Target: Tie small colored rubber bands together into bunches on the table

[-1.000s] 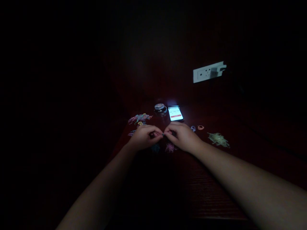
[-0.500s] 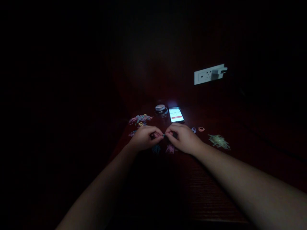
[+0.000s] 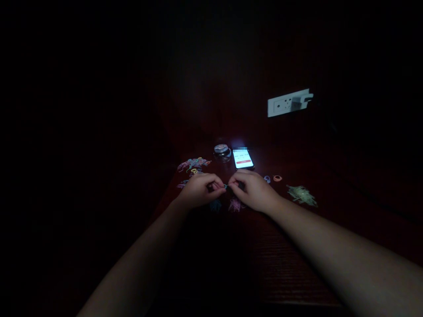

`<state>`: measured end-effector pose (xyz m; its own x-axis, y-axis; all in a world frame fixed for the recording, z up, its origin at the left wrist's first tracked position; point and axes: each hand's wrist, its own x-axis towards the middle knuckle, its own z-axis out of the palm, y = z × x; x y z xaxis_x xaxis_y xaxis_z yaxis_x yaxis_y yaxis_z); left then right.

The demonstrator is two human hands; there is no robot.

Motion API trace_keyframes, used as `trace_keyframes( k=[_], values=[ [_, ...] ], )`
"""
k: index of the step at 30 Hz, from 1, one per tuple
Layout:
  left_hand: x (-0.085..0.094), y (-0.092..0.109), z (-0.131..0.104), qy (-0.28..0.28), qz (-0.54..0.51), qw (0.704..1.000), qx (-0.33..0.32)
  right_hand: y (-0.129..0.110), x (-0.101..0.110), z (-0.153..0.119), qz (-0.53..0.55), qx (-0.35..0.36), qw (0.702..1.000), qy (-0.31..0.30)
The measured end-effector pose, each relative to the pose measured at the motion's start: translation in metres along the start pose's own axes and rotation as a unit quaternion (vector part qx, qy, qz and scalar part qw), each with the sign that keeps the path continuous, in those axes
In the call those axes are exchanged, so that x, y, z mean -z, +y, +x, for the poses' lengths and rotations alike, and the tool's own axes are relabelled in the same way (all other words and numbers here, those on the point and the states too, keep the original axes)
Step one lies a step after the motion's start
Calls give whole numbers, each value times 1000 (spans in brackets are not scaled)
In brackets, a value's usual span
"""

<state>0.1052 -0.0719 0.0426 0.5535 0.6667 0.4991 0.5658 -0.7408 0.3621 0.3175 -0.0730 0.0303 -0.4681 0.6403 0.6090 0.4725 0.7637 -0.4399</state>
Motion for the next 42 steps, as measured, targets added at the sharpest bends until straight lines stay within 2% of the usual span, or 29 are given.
trace_keyframes(
  k=[7, 10, 12, 15, 18, 21, 25, 31, 36, 39, 42],
  values=[
    [10, -4, -1, 3, 84, 996, 19, 4, 2, 0, -10, 1, 1000, 29],
    [13, -10, -2, -8, 98, 994, 38, 2, 10, 0, -30, -10, 999, 38],
    [13, -14, -3, -23, 94, 994, 46, 3, 24, -2, -68, -6, 997, 35],
    [13, -21, -6, -27, 94, 993, 59, 14, 59, -18, -148, 3, 989, 11],
    [13, -29, -9, -19, 100, 991, 85, 38, 94, -51, -210, -33, 977, 16],
    [11, -39, -16, -10, 102, 988, 118, 61, 112, -83, -190, -64, 979, 42],
    [12, -52, -32, 19, 102, 980, 173, 74, 112, -95, -152, -85, 980, 94],
    [19, -57, -56, 107, 180, 934, 289, 79, 108, -94, -148, -77, 985, 40],
    [19, -54, -57, 106, 210, 906, 351, 78, 110, -96, -153, -74, 985, 23],
    [17, -54, -55, 99, 240, 896, 360, 75, 111, -95, -155, -66, 986, 18],
    [14, -52, -53, 66, 292, 885, 357, 73, 112, -94, -157, -66, 985, 26]
  ],
)
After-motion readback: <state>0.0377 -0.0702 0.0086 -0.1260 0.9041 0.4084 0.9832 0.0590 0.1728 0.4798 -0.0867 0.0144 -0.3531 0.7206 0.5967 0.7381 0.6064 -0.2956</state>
